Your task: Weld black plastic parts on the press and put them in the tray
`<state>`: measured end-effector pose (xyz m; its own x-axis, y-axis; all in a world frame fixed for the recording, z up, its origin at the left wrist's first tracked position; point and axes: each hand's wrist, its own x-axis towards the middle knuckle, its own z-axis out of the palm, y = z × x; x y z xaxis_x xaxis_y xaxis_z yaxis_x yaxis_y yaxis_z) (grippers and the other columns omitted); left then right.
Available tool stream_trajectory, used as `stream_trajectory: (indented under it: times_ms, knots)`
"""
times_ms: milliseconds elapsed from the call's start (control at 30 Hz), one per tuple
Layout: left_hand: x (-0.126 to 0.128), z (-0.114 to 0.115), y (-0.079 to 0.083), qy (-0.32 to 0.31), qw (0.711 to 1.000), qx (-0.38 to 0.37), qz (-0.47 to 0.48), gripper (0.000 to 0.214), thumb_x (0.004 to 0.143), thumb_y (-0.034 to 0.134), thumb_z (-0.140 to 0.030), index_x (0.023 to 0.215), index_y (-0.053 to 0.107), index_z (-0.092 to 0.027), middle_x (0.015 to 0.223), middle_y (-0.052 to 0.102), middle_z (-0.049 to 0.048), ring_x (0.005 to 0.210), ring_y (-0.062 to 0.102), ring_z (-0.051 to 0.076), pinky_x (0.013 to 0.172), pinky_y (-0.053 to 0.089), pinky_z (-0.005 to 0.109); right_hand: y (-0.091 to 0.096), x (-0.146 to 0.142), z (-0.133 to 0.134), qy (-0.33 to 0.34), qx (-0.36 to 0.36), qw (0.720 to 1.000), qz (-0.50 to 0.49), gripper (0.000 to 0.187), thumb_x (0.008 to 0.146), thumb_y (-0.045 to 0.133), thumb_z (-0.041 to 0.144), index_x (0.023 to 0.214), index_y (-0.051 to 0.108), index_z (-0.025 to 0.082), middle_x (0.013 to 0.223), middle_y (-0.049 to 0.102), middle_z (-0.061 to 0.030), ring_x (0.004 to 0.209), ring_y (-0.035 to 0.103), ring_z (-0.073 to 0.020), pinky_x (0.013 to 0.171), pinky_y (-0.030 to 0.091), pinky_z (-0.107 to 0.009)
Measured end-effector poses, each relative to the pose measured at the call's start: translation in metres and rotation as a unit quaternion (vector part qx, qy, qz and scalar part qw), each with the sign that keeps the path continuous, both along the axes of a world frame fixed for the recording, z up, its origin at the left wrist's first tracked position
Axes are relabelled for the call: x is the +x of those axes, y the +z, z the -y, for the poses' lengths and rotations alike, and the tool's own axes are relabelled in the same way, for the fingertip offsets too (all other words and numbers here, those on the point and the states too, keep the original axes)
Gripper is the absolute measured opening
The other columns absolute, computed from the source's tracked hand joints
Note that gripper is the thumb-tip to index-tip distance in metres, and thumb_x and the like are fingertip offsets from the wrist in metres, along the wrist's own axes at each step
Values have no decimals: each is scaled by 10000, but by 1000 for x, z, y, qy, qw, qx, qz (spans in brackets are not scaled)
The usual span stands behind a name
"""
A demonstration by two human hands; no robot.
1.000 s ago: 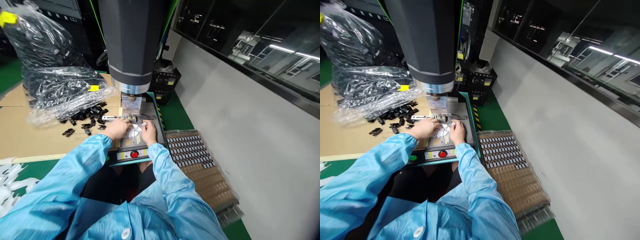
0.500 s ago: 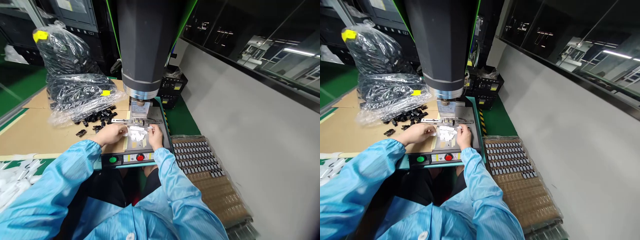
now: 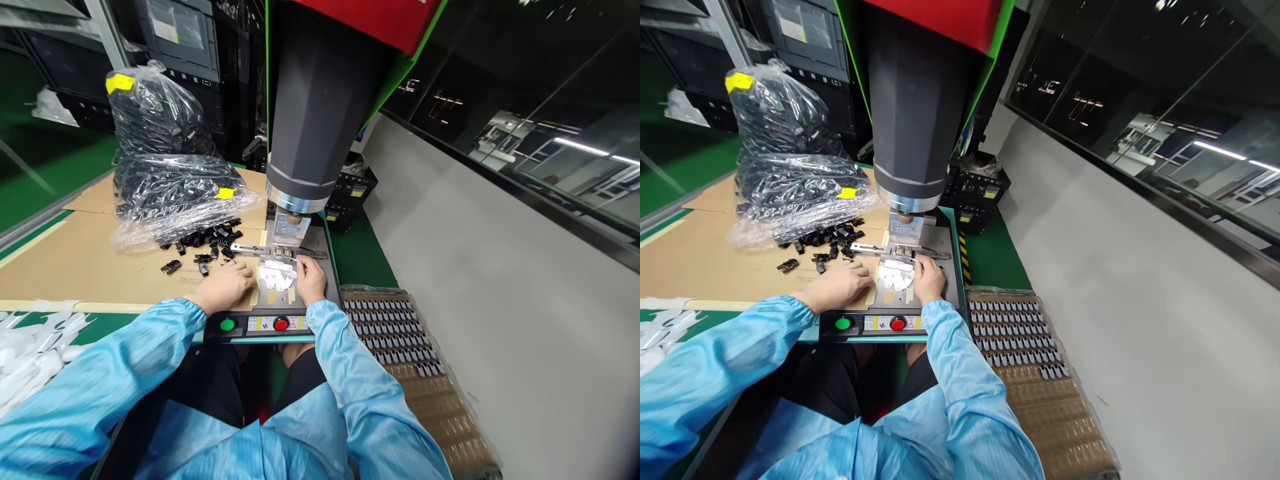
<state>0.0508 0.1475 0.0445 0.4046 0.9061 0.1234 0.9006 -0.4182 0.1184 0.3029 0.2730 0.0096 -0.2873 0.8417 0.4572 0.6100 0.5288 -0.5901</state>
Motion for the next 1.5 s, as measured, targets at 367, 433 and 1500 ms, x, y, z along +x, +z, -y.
stream_trajectory:
  times_ms: [367,433,1500]
  knots:
    - [20,-47,7,43,983,122,131,345,1088,465,-268,1316,723,-235,1182,713,144,1051,705,263,919,587,390,30,-24,0,49,51,972,224,449,1070,486,232,1483,661,268,1501,660,-69,1349,558,-268,1144,476,-404]
    - [28,-65,-1,44,979,120,161,344,1089,460,-263,1294,736,-237,1243,730,138,1096,715,254,963,591,388,34,-22,7,53,51,966,248,502,1058,508,246,1554,588,254,1557,611,-86,1400,510,-286,1157,462,-444]
    - [-41,31,-42,406,874,170,205,389,1001,594,-497,1238,682,-201,1186,651,162,1173,623,357,1029,533,494,35,-99,44,166,61,961,212,183,1015,648,267,1187,678,212,1245,679,-100,1201,519,-280,1087,430,-416]
